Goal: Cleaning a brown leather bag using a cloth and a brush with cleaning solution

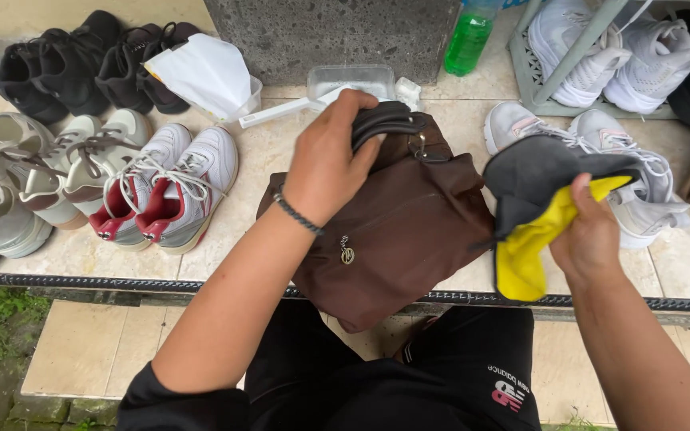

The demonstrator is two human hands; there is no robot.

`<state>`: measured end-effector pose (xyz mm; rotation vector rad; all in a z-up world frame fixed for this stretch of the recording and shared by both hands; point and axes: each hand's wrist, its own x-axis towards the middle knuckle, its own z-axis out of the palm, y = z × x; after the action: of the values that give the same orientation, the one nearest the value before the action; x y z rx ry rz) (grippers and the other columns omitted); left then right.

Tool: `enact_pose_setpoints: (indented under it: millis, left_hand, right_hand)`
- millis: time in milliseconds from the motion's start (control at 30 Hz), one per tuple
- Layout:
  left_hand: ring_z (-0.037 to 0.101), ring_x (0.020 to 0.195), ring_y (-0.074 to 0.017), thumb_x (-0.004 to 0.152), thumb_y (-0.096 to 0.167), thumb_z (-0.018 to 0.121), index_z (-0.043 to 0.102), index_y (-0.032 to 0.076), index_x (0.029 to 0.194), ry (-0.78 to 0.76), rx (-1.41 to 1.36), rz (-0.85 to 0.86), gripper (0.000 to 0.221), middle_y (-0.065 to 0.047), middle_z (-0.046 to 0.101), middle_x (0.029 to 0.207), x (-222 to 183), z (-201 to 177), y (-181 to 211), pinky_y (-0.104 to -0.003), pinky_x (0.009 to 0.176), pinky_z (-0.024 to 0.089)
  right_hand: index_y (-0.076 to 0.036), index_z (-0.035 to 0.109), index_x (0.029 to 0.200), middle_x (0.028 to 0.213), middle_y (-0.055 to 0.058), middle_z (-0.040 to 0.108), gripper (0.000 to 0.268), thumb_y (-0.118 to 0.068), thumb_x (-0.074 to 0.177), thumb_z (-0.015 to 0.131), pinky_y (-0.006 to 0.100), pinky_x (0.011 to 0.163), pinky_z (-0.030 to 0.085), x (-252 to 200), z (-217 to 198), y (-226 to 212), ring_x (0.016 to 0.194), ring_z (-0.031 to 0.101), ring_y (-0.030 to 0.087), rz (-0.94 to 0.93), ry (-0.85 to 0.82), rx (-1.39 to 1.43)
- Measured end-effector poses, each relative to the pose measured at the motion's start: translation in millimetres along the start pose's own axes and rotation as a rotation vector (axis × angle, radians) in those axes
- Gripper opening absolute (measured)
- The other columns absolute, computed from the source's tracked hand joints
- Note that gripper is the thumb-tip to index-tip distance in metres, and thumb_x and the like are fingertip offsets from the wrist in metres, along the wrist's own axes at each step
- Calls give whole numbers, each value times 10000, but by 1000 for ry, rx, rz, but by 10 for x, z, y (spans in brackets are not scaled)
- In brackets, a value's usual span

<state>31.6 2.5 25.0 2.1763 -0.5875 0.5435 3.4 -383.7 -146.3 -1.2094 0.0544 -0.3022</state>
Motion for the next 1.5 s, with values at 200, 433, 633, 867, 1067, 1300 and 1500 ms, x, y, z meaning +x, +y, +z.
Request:
enact_pose_setpoints:
  millis: [200,433,633,867,1067,1300,1500]
  left_hand:
    - [733,960,-439,906,101,706,518,68,1182,-138,-19,-57,335,-229,711,1056,-4,295,18,-520,803,613]
    - [664,1105,-433,922,148,674,375,12,1407,-297,310,-91,586,-263,685,1125,-423,293,-427,-580,944,500]
    - [436,1236,-437,883,408,745,558,53,1290,-290,374,-31,571,-200,510,1231,-808,217,-404,-594,1051,339]
    - [500,1239,-453,525,513,988,382,102,1366,-405,691,-97,1114,-314,337,1472,-693,349,-615,-521,1026,355]
    - [677,895,-364,789,429,822,488,136,1157,-358,501,-141,577,-107,699,922,-323,351,-860,-471,854,440]
    - [657,911,-470,849,247,729,490,108,1192,-335,130,-139,441,-196,722,935,-149,-14,-421,-485,718,475]
    - [615,999,-118,885,220,733,568,136,1245,-511,-370,-322,405,12,697,1096,12,-151,-651,-246,923,467]
  right_hand:
    - [24,721,1075,972,162,743,395,-170,787,908,417,823,565,-224,672,287,881,708,262,158,-255,-648]
    - [-62,773,802,702,134,711,508,-563,869,826,437,761,539,29,83,792,758,729,333,238,50,-1078]
    - [-23,750,909,776,109,694,341,-345,912,864,366,694,497,-34,45,610,726,662,235,219,32,-841]
    - [4,673,1072,878,110,656,419,-345,934,859,365,702,474,-73,272,336,776,660,256,286,57,-746]
    - [-111,621,905,802,5,625,203,-187,955,803,312,647,462,-105,149,171,711,598,144,199,119,-655]
    - [-11,96,1609,1675,123,229,1208,-430,687,754,375,1205,215,-256,460,-489,1527,271,263,675,229,-780]
    - [28,695,1009,921,138,754,265,-21,771,802,416,664,591,-163,-555,34,796,734,281,462,-445,-233]
